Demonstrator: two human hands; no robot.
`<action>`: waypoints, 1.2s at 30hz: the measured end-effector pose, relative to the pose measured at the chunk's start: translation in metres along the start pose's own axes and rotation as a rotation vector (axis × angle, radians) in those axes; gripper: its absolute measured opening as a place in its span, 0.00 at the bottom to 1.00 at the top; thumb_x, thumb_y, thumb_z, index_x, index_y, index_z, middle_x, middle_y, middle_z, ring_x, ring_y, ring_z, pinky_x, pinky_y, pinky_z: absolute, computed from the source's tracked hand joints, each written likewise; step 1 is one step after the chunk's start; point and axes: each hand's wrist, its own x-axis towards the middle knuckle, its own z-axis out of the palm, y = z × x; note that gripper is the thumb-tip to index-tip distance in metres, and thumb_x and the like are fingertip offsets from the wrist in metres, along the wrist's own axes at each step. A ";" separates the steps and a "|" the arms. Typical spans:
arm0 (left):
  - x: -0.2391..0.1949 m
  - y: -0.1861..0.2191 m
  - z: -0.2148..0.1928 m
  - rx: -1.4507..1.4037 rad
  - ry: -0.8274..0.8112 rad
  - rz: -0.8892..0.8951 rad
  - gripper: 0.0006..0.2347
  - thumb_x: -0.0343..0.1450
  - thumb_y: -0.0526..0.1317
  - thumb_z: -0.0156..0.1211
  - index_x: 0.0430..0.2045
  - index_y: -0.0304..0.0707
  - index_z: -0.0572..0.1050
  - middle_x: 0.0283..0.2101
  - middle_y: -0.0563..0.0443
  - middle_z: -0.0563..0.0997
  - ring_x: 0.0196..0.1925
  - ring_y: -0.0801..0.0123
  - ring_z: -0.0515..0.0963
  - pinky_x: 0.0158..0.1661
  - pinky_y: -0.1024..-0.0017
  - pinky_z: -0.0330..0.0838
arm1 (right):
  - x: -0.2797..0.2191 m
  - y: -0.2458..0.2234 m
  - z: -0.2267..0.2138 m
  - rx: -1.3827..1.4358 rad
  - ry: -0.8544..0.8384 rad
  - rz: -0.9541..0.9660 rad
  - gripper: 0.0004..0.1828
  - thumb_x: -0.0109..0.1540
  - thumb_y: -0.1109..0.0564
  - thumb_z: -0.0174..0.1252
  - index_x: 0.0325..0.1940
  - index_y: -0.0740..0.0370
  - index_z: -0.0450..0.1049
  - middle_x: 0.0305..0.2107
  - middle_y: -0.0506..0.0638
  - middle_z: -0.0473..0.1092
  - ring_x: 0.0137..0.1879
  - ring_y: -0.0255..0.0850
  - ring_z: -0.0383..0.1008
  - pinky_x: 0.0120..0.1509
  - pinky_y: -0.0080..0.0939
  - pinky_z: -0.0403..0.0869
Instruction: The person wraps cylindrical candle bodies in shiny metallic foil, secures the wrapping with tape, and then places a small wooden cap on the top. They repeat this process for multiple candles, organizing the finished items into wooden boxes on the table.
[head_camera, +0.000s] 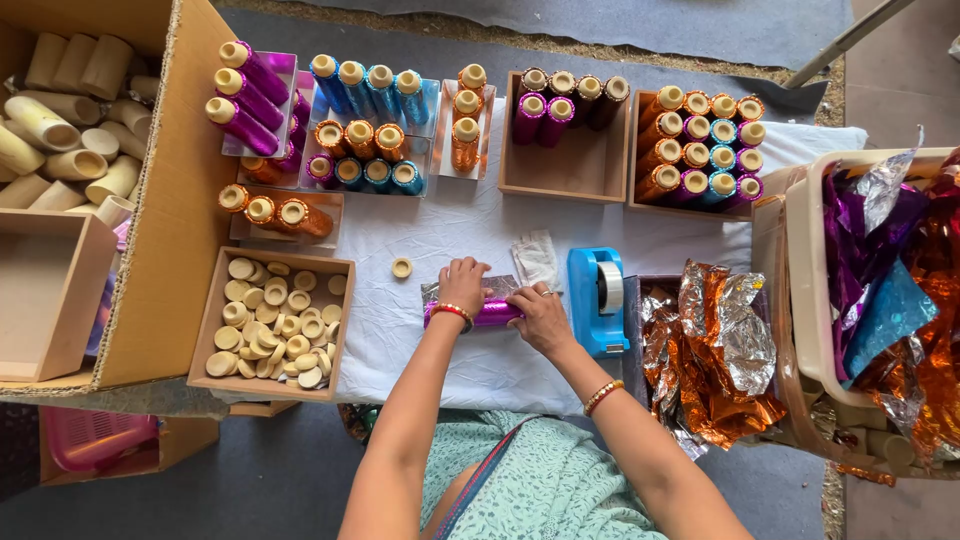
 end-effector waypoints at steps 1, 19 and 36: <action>0.004 0.005 -0.004 -0.001 0.000 0.001 0.16 0.65 0.49 0.69 0.46 0.51 0.78 0.51 0.52 0.76 0.62 0.57 0.68 0.62 0.47 0.57 | 0.000 0.000 0.001 -0.001 0.000 0.001 0.24 0.49 0.53 0.73 0.48 0.55 0.80 0.46 0.44 0.75 0.55 0.47 0.69 0.57 0.49 0.68; 0.007 0.042 -0.017 -0.004 -0.243 -0.153 0.03 0.67 0.43 0.68 0.24 0.51 0.85 0.34 0.52 0.85 0.43 0.63 0.83 0.66 0.50 0.51 | 0.011 0.009 0.000 0.030 -0.058 0.086 0.31 0.43 0.54 0.78 0.50 0.50 0.79 0.39 0.41 0.76 0.51 0.44 0.69 0.56 0.47 0.69; -0.032 0.045 -0.011 0.047 0.181 0.050 0.03 0.66 0.40 0.67 0.22 0.52 0.81 0.32 0.61 0.79 0.42 0.69 0.79 0.62 0.45 0.52 | 0.021 0.019 0.008 -0.016 -0.125 0.086 0.26 0.41 0.53 0.78 0.43 0.46 0.84 0.40 0.36 0.77 0.60 0.41 0.67 0.64 0.51 0.59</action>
